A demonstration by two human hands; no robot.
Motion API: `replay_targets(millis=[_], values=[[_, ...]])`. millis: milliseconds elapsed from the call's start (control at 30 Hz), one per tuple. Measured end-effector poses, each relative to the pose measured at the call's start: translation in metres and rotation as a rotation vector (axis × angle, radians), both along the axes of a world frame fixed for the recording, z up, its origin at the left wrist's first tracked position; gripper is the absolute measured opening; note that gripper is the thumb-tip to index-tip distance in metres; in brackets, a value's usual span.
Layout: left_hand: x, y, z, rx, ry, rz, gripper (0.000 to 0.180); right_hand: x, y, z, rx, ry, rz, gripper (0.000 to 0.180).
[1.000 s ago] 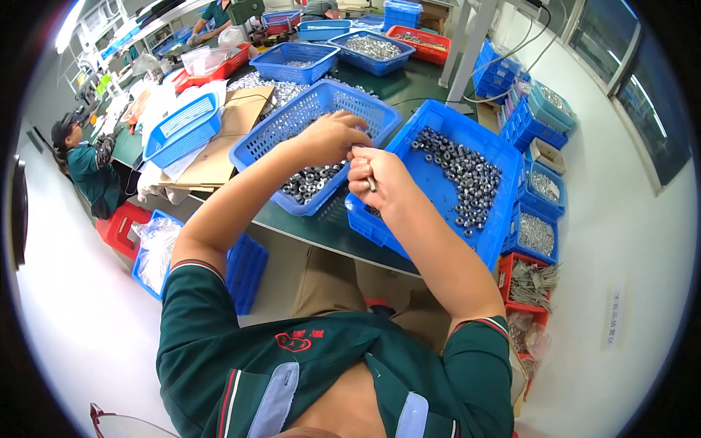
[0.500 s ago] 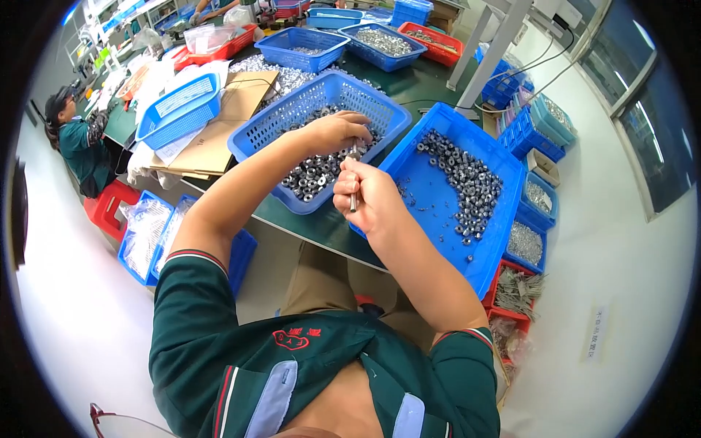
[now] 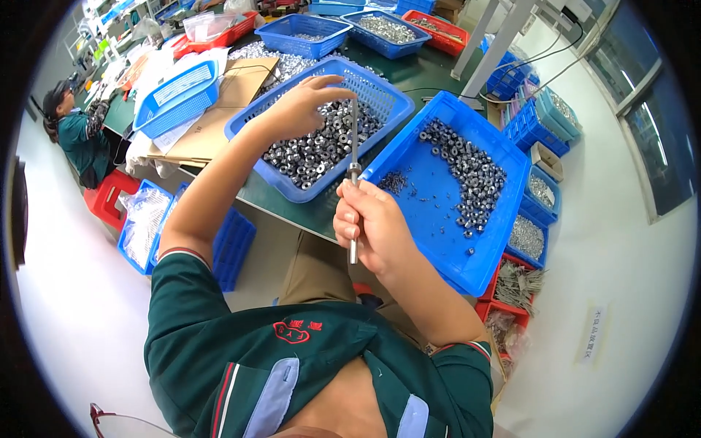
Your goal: Assembling small metal rings onto a metal rod at a factory workbench.
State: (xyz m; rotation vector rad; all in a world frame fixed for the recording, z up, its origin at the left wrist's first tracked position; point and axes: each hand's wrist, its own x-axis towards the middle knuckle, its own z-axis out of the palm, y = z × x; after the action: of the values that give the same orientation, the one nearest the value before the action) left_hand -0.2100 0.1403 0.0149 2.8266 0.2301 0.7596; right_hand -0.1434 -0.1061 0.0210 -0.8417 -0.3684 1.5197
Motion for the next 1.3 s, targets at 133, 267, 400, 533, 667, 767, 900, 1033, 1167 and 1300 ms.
replay_targets(millis=[133,267,400,533,667,767,900,1033,1167,1300], values=[[-0.019,-0.063,0.023,0.03,0.035,-0.346,0.055,0.008,0.019,-0.005,-0.026,-0.023,0.005,0.014],[-0.014,-0.066,0.008,0.226,0.055,-0.306,0.035,0.005,0.022,-0.004,-0.013,-0.018,0.032,0.014],[-0.008,-0.02,-0.01,0.269,0.037,-0.176,0.023,-0.001,-0.008,0.003,-0.059,-0.051,0.148,0.015],[0.001,0.01,-0.031,0.123,0.155,-0.189,0.022,0.002,-0.077,0.016,-0.128,-0.087,0.169,0.016],[0.006,0.021,-0.047,-0.023,0.379,-0.195,0.025,0.015,-0.145,0.009,-0.222,-0.223,0.029,0.013],[0.011,0.019,-0.04,0.005,0.286,-0.231,0.028,0.015,-0.177,-0.002,-0.236,-0.297,-0.233,0.012],[0.052,0.0,-0.001,0.028,0.12,-0.114,0.025,0.019,-0.196,-0.015,-0.166,-0.36,-0.482,0.014],[0.094,-0.068,0.039,-0.015,0.054,-0.277,0.026,0.022,-0.211,-0.021,-0.001,-0.449,-0.664,0.014],[0.132,-0.13,0.022,-0.073,0.206,-0.633,0.024,0.029,-0.221,-0.033,0.165,-0.576,-0.804,0.019],[0.177,-0.187,-0.026,-0.148,0.451,-0.784,0.023,0.033,-0.246,-0.049,0.114,-0.609,-0.897,0.022]])
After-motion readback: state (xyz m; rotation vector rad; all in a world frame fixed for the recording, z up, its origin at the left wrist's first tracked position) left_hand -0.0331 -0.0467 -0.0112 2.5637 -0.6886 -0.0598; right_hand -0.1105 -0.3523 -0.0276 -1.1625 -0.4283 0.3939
